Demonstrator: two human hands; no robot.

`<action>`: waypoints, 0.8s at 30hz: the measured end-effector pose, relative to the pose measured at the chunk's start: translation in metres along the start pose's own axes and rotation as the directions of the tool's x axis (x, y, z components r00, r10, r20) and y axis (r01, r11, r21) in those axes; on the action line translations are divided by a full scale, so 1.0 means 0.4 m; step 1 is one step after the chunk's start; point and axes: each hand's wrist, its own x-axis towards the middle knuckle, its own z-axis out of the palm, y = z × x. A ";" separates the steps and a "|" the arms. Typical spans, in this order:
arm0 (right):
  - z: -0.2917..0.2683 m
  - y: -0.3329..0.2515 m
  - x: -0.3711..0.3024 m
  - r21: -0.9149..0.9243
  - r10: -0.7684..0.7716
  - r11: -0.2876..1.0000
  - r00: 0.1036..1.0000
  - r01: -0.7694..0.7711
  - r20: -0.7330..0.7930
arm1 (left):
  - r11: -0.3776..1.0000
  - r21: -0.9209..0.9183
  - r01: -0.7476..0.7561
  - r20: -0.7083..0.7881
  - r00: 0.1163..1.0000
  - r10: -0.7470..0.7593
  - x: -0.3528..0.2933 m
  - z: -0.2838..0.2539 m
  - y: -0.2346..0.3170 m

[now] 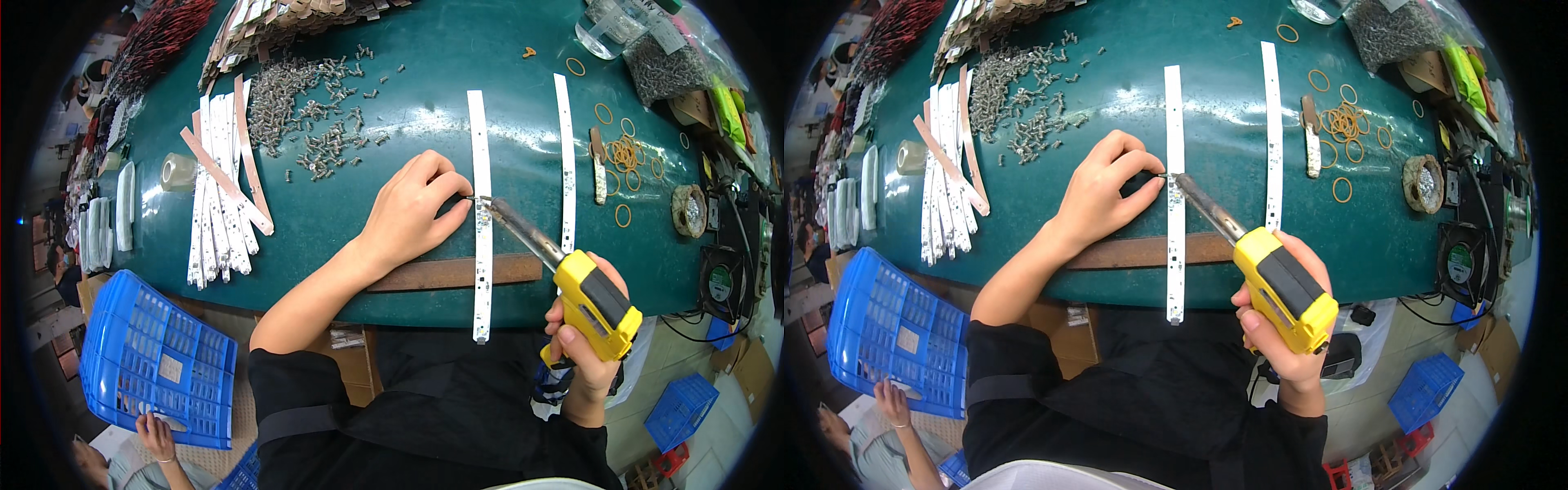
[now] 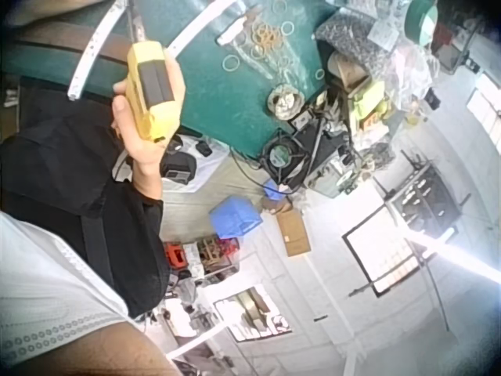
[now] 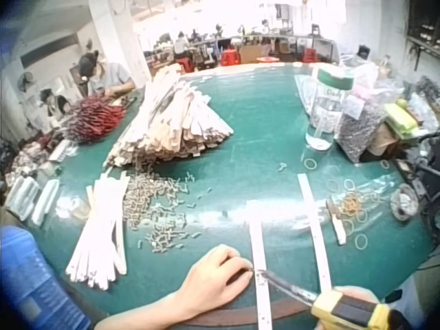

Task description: The person solders small components onto LED strips using a handheld soldering tool and gathers the strips into a bundle by hand.

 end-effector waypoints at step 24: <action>-0.037 0.070 0.046 -0.952 -0.525 0.239 0.850 0.192 0.040 | 0.683 0.028 -0.730 0.464 0.614 0.638 -0.049 -0.060 0.129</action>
